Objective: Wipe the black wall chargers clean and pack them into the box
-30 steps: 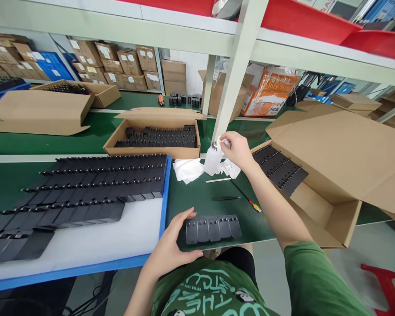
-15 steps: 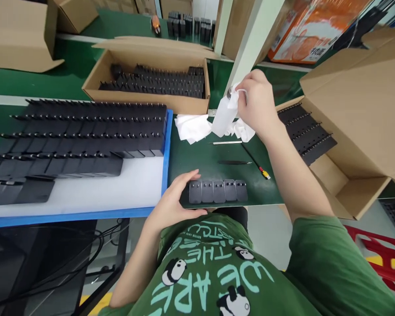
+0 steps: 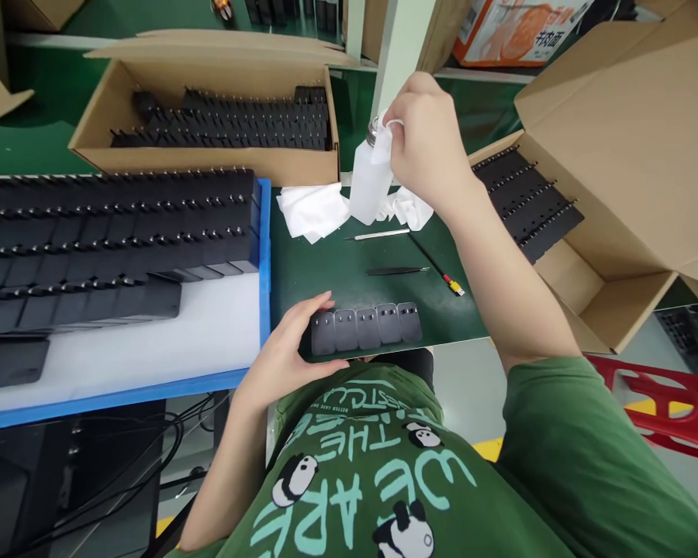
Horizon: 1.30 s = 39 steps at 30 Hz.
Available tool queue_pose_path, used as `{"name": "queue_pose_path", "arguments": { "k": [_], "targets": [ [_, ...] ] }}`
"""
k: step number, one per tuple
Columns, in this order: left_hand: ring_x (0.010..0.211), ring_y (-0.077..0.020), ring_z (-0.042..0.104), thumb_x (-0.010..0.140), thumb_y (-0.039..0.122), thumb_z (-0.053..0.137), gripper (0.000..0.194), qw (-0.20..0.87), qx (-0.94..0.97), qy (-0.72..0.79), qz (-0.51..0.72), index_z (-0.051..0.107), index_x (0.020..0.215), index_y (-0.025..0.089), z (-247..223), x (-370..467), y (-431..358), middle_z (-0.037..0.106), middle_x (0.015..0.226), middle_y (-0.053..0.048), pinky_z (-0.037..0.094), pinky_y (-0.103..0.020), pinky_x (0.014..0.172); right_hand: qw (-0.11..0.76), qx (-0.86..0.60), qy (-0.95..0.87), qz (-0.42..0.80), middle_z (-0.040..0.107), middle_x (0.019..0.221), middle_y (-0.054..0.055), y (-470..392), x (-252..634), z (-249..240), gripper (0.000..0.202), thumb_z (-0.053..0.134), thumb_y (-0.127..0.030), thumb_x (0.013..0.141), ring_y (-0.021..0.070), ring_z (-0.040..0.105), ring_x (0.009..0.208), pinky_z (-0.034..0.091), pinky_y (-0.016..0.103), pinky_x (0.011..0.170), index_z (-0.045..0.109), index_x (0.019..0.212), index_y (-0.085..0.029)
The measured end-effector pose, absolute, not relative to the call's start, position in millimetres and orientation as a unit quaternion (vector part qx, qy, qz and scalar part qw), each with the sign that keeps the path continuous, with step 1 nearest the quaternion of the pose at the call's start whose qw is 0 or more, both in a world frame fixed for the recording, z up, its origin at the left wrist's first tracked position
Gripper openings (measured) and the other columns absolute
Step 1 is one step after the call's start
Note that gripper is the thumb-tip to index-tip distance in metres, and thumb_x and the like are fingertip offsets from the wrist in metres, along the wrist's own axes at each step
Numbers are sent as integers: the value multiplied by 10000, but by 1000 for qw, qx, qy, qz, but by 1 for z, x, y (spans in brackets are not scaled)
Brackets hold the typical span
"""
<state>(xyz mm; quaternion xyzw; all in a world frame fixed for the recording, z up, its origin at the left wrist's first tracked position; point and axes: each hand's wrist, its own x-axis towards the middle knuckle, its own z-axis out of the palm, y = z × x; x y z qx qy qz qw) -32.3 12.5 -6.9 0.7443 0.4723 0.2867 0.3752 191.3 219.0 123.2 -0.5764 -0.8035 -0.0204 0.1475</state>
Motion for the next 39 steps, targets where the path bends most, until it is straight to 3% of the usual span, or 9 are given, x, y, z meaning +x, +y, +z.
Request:
{"name": "queue_pose_path", "arguments": {
  "k": [5,8,11,19,25,39],
  "targets": [
    [1300,-260,568,808,333,822,913,359,750,477,286,286,1547,366,-8,-31,12,564,1420,-80,466,-433,1111,126,-571,-811,-15,561,1245,179,218,191,124,245,452,89,915,245,574,1110,512,413,954,636,1054,6],
    [1287,-257,577,801,331,827,909,349,752,480,288,298,1541,359,-9,-31,12,576,1405,-74,468,-427,1109,126,-556,-821,-10,525,1304,187,216,194,122,190,500,-82,1003,271,554,1170,481,422,995,614,1121,13],
    [1290,-249,573,798,334,830,909,345,753,482,286,303,1538,354,-10,-30,12,574,1407,-70,462,-415,1116,139,-549,-824,-8,495,1337,175,214,198,118,311,574,-270,1016,277,546,1193,469,423,1017,592,1177,-5],
    [1275,-243,581,793,318,837,919,333,760,477,289,304,1541,354,-8,-29,13,581,1397,-71,457,-412,1119,171,-557,-813,-12,557,1242,167,214,196,116,124,476,-38,999,229,565,1125,483,387,963,598,999,-17],
    [1303,-240,560,798,327,834,913,353,752,476,287,301,1537,368,-9,-30,11,575,1410,-65,443,-404,1132,197,-536,-821,-6,538,1158,132,225,199,110,180,443,13,976,207,557,1043,478,419,957,565,900,-96],
    [1322,-242,542,811,303,820,887,358,755,476,275,307,1529,391,-10,-31,12,584,1400,-47,441,-400,1125,138,-578,-804,-7,519,1265,176,216,189,119,280,418,96,920,260,535,1144,482,407,938,625,1083,3]
  ]
}}
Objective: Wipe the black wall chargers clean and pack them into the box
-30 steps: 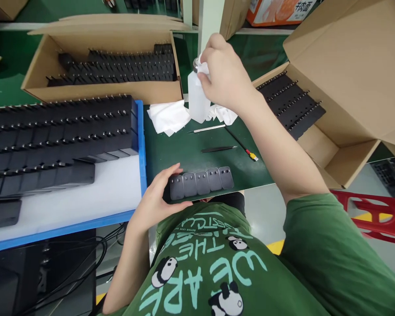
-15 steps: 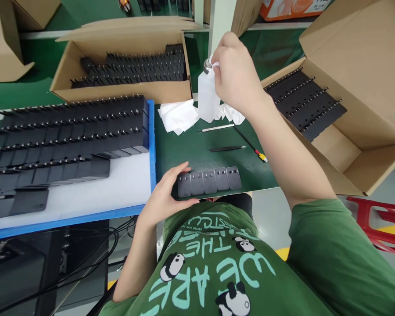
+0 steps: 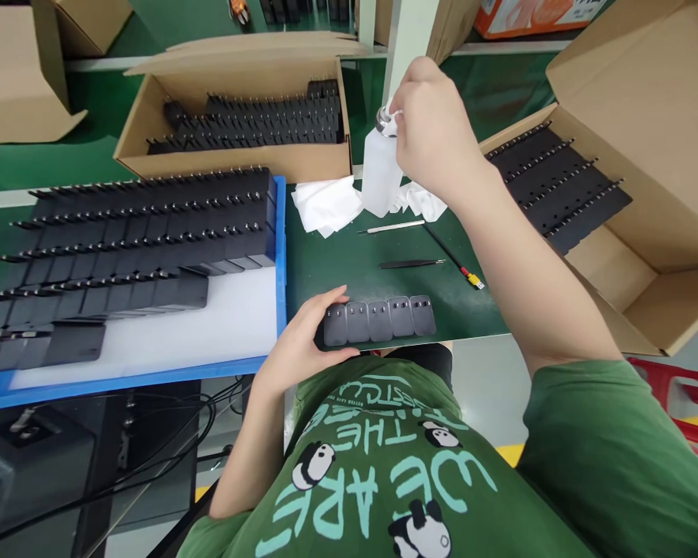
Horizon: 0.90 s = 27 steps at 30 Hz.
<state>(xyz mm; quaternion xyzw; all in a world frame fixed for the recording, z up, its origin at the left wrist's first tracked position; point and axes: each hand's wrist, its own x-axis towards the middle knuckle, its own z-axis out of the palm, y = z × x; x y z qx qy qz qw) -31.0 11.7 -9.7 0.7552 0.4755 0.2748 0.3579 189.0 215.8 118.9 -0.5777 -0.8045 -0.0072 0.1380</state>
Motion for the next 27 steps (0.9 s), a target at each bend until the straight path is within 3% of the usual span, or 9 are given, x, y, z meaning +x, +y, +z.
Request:
{"name": "queue_pose_path", "arguments": {
  "k": [9,20,23,27],
  "targets": [
    [1331,-245,538,810,312,823,897,360,755,474,276,299,1534,388,-11,-30,12,581,1406,-43,441,-398,1128,129,-599,-790,3,513,1245,156,212,185,126,246,459,83,915,251,539,1132,466,401,934,626,987,-83],
    [1339,-266,534,827,322,805,858,358,755,481,265,311,1528,363,-8,-30,11,584,1399,-66,443,-435,1128,149,-577,-803,0,538,1281,210,217,188,127,242,414,29,967,269,558,1170,466,420,994,631,1075,30],
    [1349,-263,527,834,329,797,858,357,756,483,260,298,1531,366,-8,-30,11,575,1416,-67,443,-429,1128,221,-552,-803,-29,581,1252,187,187,205,132,260,414,-5,980,237,563,1174,464,395,1022,643,1104,-19],
    [1347,-259,536,858,333,772,843,365,746,497,251,280,1541,374,-7,-30,11,557,1446,-65,465,-418,1107,404,-448,-797,-14,662,1083,91,87,243,110,209,520,-114,986,227,620,1095,516,418,969,688,1071,-205]
  ]
}}
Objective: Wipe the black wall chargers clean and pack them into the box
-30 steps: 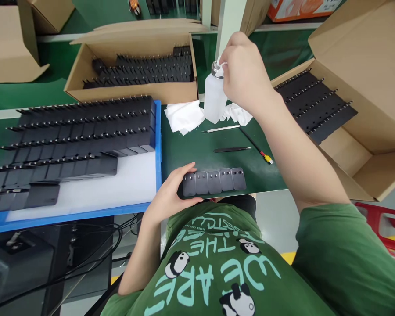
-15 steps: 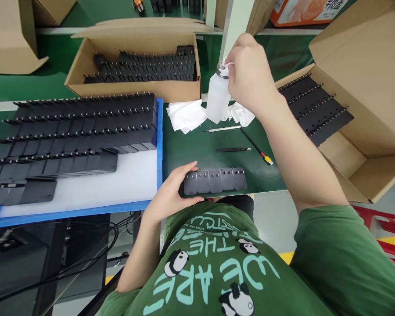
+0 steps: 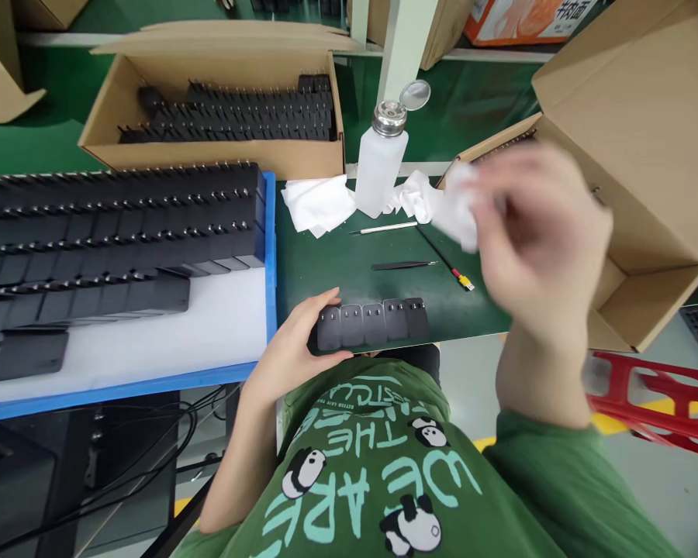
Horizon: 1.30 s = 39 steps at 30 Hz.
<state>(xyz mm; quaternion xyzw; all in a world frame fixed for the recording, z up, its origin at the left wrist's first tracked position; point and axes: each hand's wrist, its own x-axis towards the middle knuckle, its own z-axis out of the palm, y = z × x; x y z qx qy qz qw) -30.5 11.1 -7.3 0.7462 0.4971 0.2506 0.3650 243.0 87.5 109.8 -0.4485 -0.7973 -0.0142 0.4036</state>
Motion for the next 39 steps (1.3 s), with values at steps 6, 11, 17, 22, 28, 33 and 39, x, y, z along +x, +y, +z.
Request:
{"name": "queue_pose_path", "arguments": {
  "k": [6,11,17,22,28,33,39],
  "targets": [
    [1332,-263,561,894,345,717,806,399,736,511,196,258,1554,400,-7,-31,14,558,1469,-30,521,-397,1043,389,-577,-716,60,623,1026,83,-28,256,22,376,575,-27,903,202,654,833,562,323,599,690,1150,-286],
    [1286,-273,608,891,441,711,765,386,735,522,195,304,1537,394,-8,-29,15,608,1422,-21,567,-371,962,332,-557,-761,5,631,1061,138,-40,224,-11,549,520,17,911,244,679,967,633,370,782,551,1409,-210],
    [1194,-266,668,866,382,747,805,364,746,517,208,306,1538,362,-10,-28,16,650,1362,-38,585,-337,898,295,-499,-815,-1,663,1101,210,-42,195,-5,610,563,40,880,296,682,1037,645,393,866,452,1473,-43],
    [1185,-248,673,839,276,772,853,366,746,513,215,294,1539,366,-12,-28,17,654,1352,-25,587,-314,890,288,-439,-851,-10,686,1007,239,-37,173,-1,433,607,32,842,310,694,951,651,385,824,589,1274,52],
    [1203,-262,656,852,190,687,812,389,734,514,214,287,1542,344,-10,-27,17,638,1365,-36,579,-370,944,292,-394,-871,-32,696,939,201,-27,153,-2,250,588,12,850,290,689,911,651,382,751,696,1074,-5],
    [1215,-260,650,796,76,514,837,389,736,511,214,266,1554,329,-7,-30,16,632,1383,-31,582,-370,927,270,-410,-859,145,703,1029,110,-24,140,-2,282,477,-66,959,207,690,972,630,332,898,656,1166,-133],
    [1290,-294,607,860,243,647,824,379,737,515,218,235,1566,350,-8,-30,14,560,1477,-44,580,-384,937,306,-430,-822,213,651,1141,77,-23,178,36,389,476,-13,930,165,666,1032,612,261,883,616,1237,-207]
  ]
}}
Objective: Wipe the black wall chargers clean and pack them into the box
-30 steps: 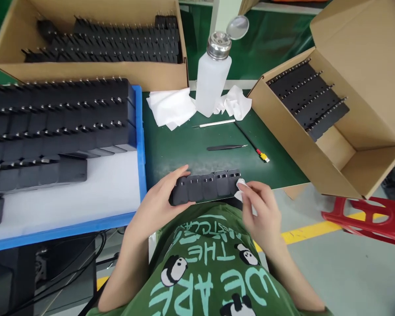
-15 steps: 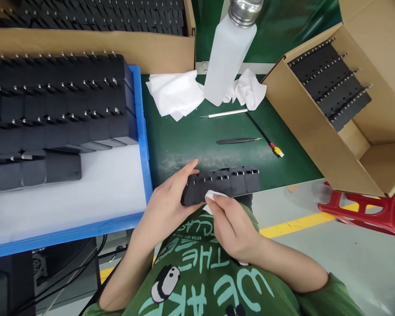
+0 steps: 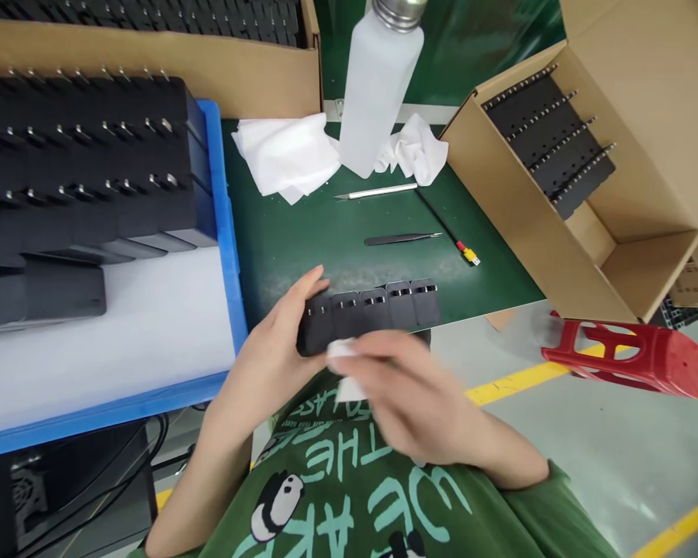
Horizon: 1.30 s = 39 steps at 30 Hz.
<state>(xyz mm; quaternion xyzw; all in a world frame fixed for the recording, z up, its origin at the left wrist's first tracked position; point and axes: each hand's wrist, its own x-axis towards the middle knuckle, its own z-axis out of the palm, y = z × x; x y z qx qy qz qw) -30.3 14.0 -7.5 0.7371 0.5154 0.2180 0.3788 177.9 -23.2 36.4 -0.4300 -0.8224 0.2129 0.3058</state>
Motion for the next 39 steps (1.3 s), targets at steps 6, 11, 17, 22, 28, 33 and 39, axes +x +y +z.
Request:
{"name": "queue_pose_path", "arguments": {
  "k": [6,11,17,22,28,33,39],
  "targets": [
    [1288,-289,614,830,437,779,920,383,723,530,222,221,1561,407,-9,-29,14,603,1435,-27,578,-377,938,332,-605,-724,-1,630,1010,86,-34,229,17,442,575,34,870,219,663,907,608,343,742,673,1190,-255],
    [1214,-276,666,828,422,778,912,402,711,537,212,231,1558,422,-9,-28,17,636,1397,-11,603,-322,815,280,-503,-811,108,635,1101,149,-32,190,12,376,503,21,923,218,663,1050,603,313,938,597,1261,-113],
    [1208,-264,671,874,402,728,855,403,713,537,202,222,1563,402,-4,-28,15,631,1406,-10,608,-344,860,306,-411,-821,251,630,1119,108,-20,198,30,354,443,3,945,158,647,1059,590,239,925,616,1225,-124],
    [1223,-258,664,879,367,732,855,396,721,537,187,223,1565,385,-8,-27,16,640,1394,-14,613,-349,886,283,-499,-806,146,620,1107,134,-23,197,21,467,462,16,933,205,645,1053,594,305,933,558,1361,-144],
    [1423,-287,480,858,382,774,911,219,783,485,322,233,1586,293,7,-27,5,514,1517,-85,488,-459,1128,303,-380,-831,270,671,1043,65,-5,221,57,431,445,28,919,151,672,915,603,243,781,647,1238,-180],
    [1364,-229,533,967,348,628,375,107,937,220,249,631,1307,191,32,3,2,662,1355,-55,461,-368,1153,318,-361,-838,258,652,1050,46,82,246,68,305,561,-5,929,119,646,895,560,236,725,710,1099,-208],
    [1481,-206,399,998,573,458,639,19,986,139,90,505,1473,147,5,45,35,451,1581,-37,353,-333,1219,112,-87,-895,423,646,1060,72,142,175,38,284,434,-75,1009,110,602,834,512,244,731,708,1069,-121]
  ]
}}
